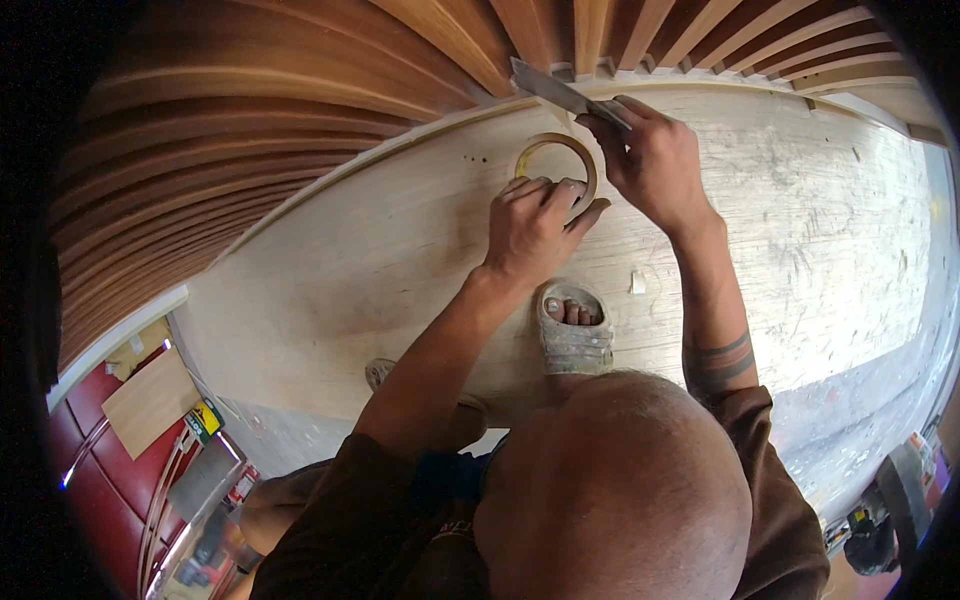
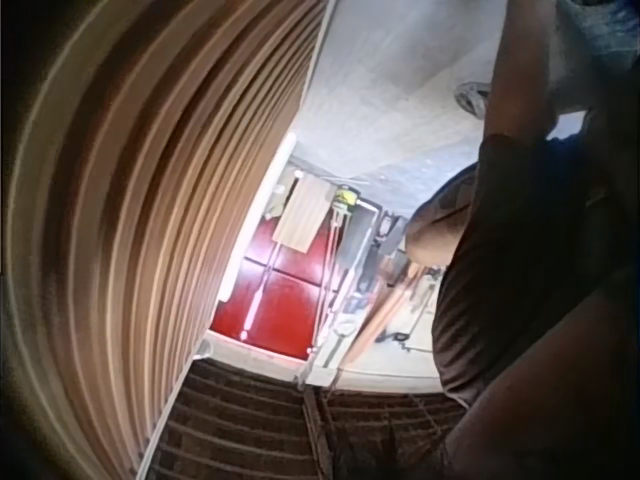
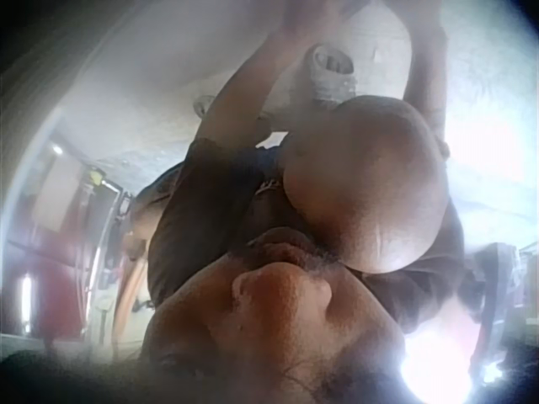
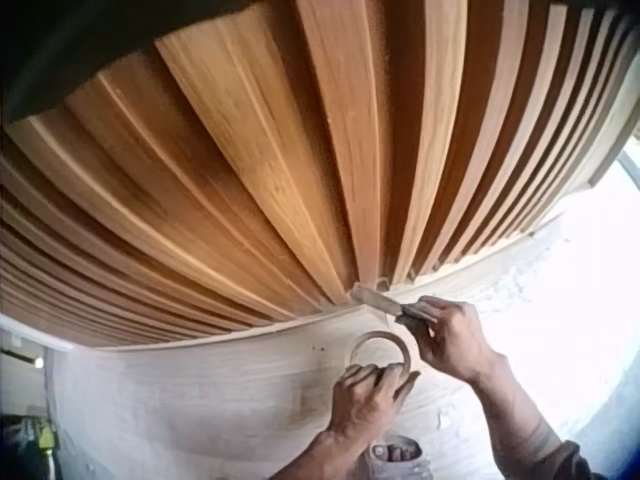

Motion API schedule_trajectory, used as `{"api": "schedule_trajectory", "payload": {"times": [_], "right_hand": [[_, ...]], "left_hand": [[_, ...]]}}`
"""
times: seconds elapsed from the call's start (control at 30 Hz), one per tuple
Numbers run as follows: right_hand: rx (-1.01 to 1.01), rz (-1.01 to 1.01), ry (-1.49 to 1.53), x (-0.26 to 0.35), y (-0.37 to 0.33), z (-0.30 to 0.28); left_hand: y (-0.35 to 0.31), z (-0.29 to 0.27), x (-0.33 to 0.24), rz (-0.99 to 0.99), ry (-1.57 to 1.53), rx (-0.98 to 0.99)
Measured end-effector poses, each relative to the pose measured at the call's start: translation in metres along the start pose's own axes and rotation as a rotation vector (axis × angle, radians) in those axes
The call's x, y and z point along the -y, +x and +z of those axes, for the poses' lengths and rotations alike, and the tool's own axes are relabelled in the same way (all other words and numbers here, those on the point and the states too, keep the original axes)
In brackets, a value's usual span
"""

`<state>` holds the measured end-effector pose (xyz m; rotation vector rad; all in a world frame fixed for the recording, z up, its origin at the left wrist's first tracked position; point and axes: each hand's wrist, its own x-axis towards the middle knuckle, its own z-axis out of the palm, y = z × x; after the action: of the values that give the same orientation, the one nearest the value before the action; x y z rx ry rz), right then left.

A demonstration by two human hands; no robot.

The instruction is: Apply masking tape to the edge of a wooden board while using a putty knife to press and cut it.

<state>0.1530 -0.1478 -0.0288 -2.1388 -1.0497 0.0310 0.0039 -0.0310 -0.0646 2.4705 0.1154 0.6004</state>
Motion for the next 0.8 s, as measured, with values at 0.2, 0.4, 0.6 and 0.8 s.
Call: {"api": "schedule_trajectory", "payload": {"times": [0.2,0.4,0.6,0.8], "right_hand": [[0.174,-0.202,0.133,-0.025,0.011,-0.018],[0.163,-0.031,0.273,-0.015,-0.001,-0.019],[-0.009,0.143,0.276,0.003,-0.019,-0.011],[-0.015,0.287,0.394,0.01,-0.033,-0.02]], "left_hand": [[0.001,0.001,-0.003,0.005,0.014,0.002],[-0.003,-0.001,0.0,0.001,0.017,0.0],[-0.002,0.0,-0.002,-0.012,0.007,0.005],[-0.005,-0.004,-0.002,0.001,0.014,0.009]]}}
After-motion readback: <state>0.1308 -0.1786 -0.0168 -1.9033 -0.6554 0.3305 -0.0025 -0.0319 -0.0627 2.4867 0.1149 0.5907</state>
